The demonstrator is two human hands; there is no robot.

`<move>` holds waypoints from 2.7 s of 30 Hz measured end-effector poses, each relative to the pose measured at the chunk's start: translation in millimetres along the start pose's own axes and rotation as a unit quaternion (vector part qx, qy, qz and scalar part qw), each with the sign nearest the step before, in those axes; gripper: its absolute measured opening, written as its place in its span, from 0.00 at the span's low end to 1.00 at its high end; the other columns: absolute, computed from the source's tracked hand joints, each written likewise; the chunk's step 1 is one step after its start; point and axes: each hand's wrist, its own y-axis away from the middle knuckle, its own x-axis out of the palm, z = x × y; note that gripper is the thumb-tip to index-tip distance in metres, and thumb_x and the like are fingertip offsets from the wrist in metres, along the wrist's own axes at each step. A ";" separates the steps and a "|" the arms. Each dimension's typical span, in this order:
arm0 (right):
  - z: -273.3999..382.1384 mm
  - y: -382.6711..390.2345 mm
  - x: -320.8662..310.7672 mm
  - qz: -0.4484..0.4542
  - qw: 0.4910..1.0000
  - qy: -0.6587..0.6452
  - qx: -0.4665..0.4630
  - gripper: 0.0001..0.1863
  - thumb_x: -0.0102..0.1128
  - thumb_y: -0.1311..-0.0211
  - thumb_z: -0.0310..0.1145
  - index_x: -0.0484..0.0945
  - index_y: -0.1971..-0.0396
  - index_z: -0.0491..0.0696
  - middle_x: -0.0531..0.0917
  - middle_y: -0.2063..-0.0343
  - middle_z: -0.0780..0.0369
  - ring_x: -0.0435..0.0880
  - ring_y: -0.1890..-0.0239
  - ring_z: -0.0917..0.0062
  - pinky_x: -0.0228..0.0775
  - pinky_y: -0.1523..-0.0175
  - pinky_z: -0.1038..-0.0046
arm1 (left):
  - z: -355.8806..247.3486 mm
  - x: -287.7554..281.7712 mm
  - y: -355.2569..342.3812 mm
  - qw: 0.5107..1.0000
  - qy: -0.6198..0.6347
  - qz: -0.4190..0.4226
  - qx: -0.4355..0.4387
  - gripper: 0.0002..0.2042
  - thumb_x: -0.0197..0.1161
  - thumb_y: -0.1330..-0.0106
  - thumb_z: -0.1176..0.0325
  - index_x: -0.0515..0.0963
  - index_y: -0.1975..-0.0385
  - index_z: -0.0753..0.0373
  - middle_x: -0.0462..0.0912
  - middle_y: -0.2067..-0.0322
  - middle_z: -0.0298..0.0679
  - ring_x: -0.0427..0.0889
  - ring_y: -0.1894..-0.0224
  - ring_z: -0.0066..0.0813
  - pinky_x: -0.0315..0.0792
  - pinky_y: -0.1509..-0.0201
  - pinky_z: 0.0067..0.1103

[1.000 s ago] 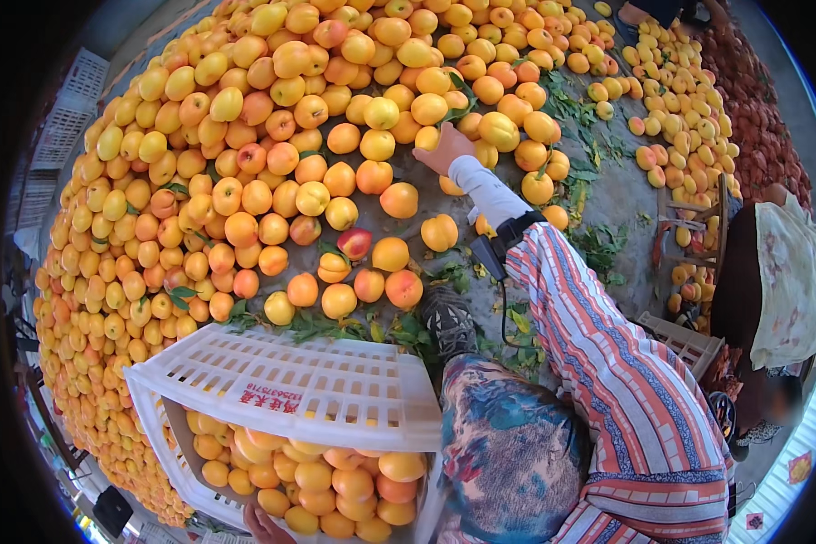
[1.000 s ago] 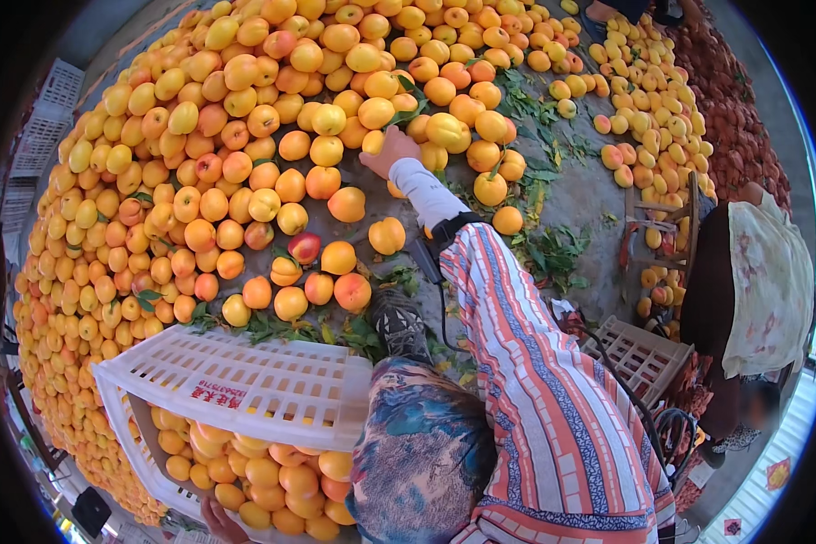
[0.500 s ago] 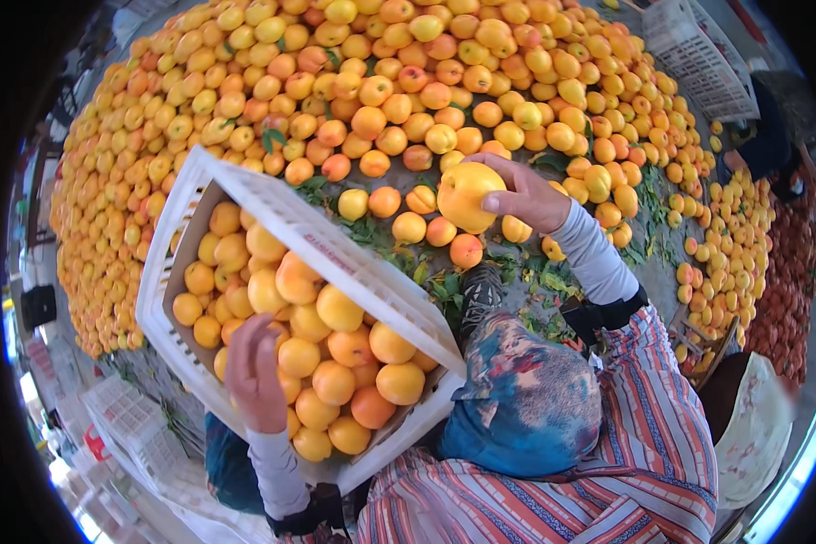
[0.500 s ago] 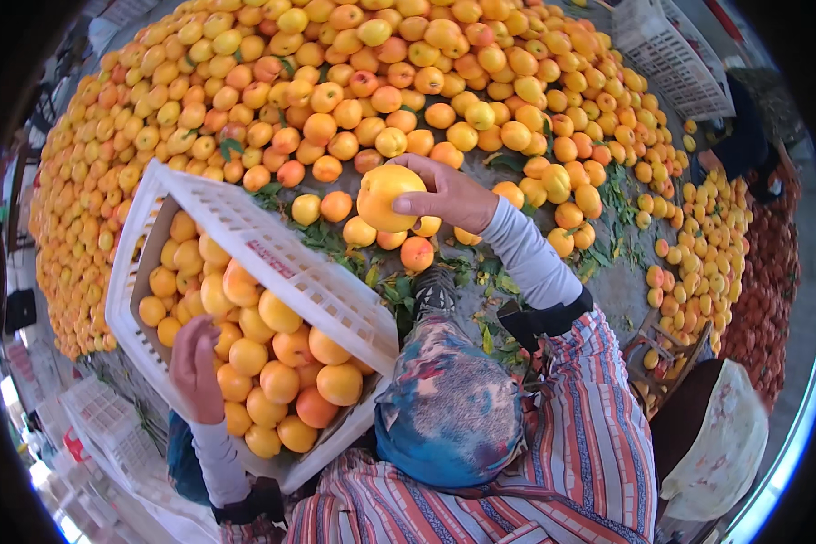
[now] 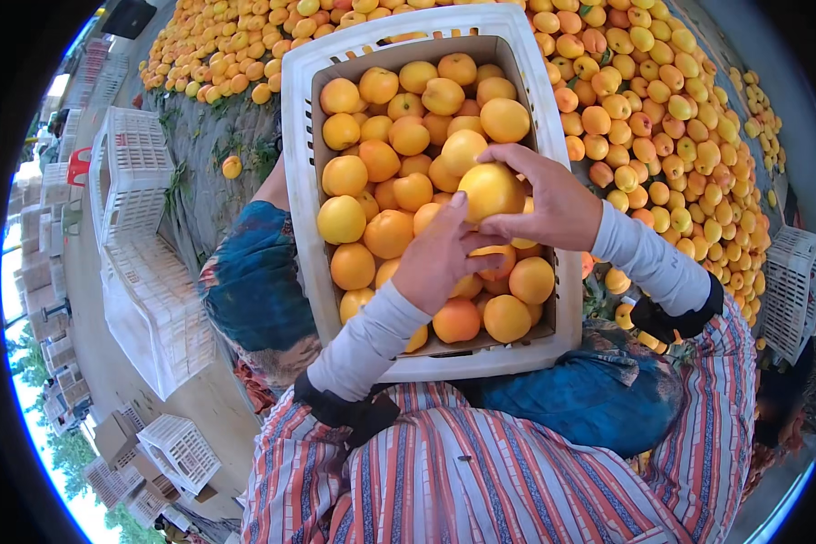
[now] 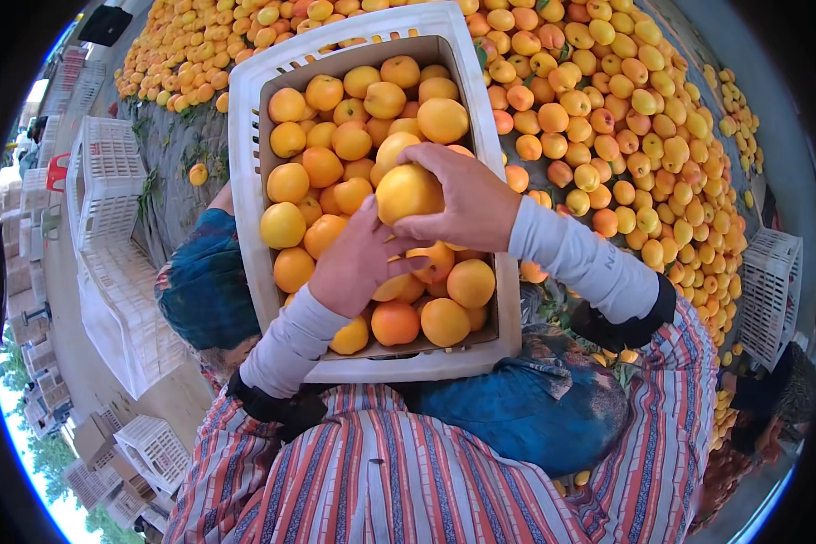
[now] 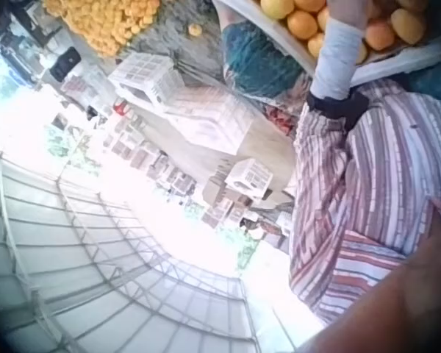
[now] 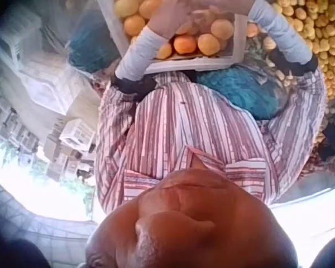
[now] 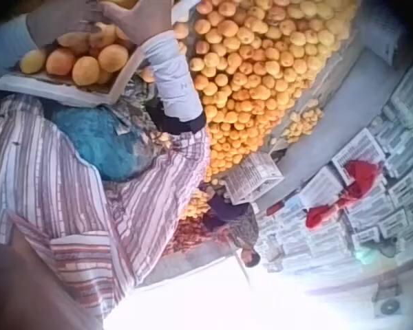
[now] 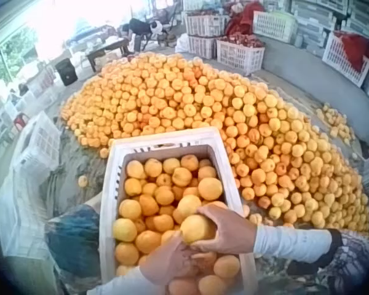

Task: Sorting apricots from a large pile on the ground into a plastic crate.

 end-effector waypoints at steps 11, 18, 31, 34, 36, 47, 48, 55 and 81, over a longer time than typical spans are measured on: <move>-34.9 -105.6 95.5 0.170 0.979 0.098 0.053 0.35 0.63 0.57 0.49 0.67 0.52 0.40 0.76 0.59 0.50 0.75 0.56 0.60 0.66 0.49 0.68 | -86.1 -77.4 81.7 0.901 -0.261 -0.243 0.248 0.17 0.46 0.33 0.65 0.64 0.47 0.66 0.71 0.51 0.43 0.74 0.54 0.28 0.69 0.50 0.23; -38.5 -101.7 94.5 0.172 0.983 0.043 0.055 0.33 0.61 0.53 0.48 0.67 0.51 0.41 0.75 0.58 0.50 0.75 0.54 0.60 0.66 0.49 0.67 | -100.5 -89.8 78.2 0.835 -0.372 -0.271 0.301 0.14 0.48 0.33 0.69 0.68 0.50 0.67 0.75 0.55 0.40 0.75 0.56 0.26 0.70 0.52 0.21; -89.1 42.5 -108.5 -0.094 0.963 -0.029 0.252 0.28 0.52 0.43 0.51 0.70 0.52 0.43 0.78 0.58 0.56 0.77 0.56 0.70 0.70 0.52 0.71 | -78.7 -49.6 -1.0 0.512 -0.780 -0.109 0.344 0.11 0.53 0.41 0.73 0.73 0.59 0.67 0.75 0.59 0.48 0.73 0.54 0.45 0.66 0.49 0.28; -131.3 159.8 -74.9 -0.253 0.891 0.060 0.371 0.25 0.52 0.44 0.50 0.72 0.55 0.44 0.80 0.65 0.55 0.79 0.62 0.68 0.70 0.58 0.70 | -65.8 -40.0 -19.4 0.471 -0.820 -0.050 0.320 0.11 0.53 0.40 0.72 0.73 0.60 0.70 0.75 0.60 0.50 0.72 0.55 0.48 0.66 0.49 0.31; -139.4 228.7 -10.9 -0.226 0.874 0.067 0.425 0.20 0.52 0.47 0.47 0.73 0.65 0.43 0.78 0.73 0.52 0.78 0.68 0.60 0.69 0.63 0.64 | -54.7 -33.6 -29.2 0.466 -0.835 -0.026 0.291 0.12 0.52 0.40 0.71 0.72 0.59 0.71 0.74 0.58 0.50 0.72 0.53 0.47 0.65 0.48 0.31; -127.5 358.0 112.2 -0.237 0.813 0.018 0.532 0.19 0.54 0.49 0.43 0.73 0.61 0.45 0.77 0.65 0.52 0.76 0.61 0.58 0.68 0.56 0.62 | -28.4 -22.2 -41.6 0.422 -0.874 -0.013 0.240 0.12 0.49 0.37 0.72 0.71 0.57 0.72 0.73 0.56 0.49 0.70 0.51 0.44 0.63 0.47 0.31; -135.7 362.2 104.5 -0.277 0.796 0.018 0.538 0.19 0.54 0.49 0.43 0.72 0.62 0.45 0.77 0.66 0.52 0.76 0.61 0.58 0.68 0.56 0.62 | -27.0 -20.8 -41.1 0.417 -0.875 -0.017 0.246 0.13 0.49 0.37 0.71 0.71 0.57 0.72 0.73 0.56 0.50 0.70 0.52 0.45 0.63 0.47 0.32; -201.6 386.3 40.2 -0.266 0.691 0.250 0.625 0.24 0.59 0.51 0.38 0.67 0.54 0.48 0.71 0.56 0.57 0.71 0.53 0.63 0.67 0.51 0.67 | -27.0 -18.4 -32.8 0.412 -0.875 -0.042 0.252 0.12 0.49 0.37 0.72 0.72 0.57 0.70 0.73 0.55 0.47 0.71 0.51 0.42 0.64 0.46 0.30; -39.2 185.6 -54.0 -0.190 0.809 -0.538 0.143 0.38 0.48 0.40 0.46 0.43 0.36 0.46 0.58 0.41 0.58 0.63 0.42 0.71 0.65 0.46 0.70 | 64.2 88.0 -72.9 0.885 -0.413 0.203 0.072 0.33 0.50 0.38 0.73 0.39 0.37 0.68 0.50 0.39 0.47 0.55 0.38 0.36 0.60 0.41 0.27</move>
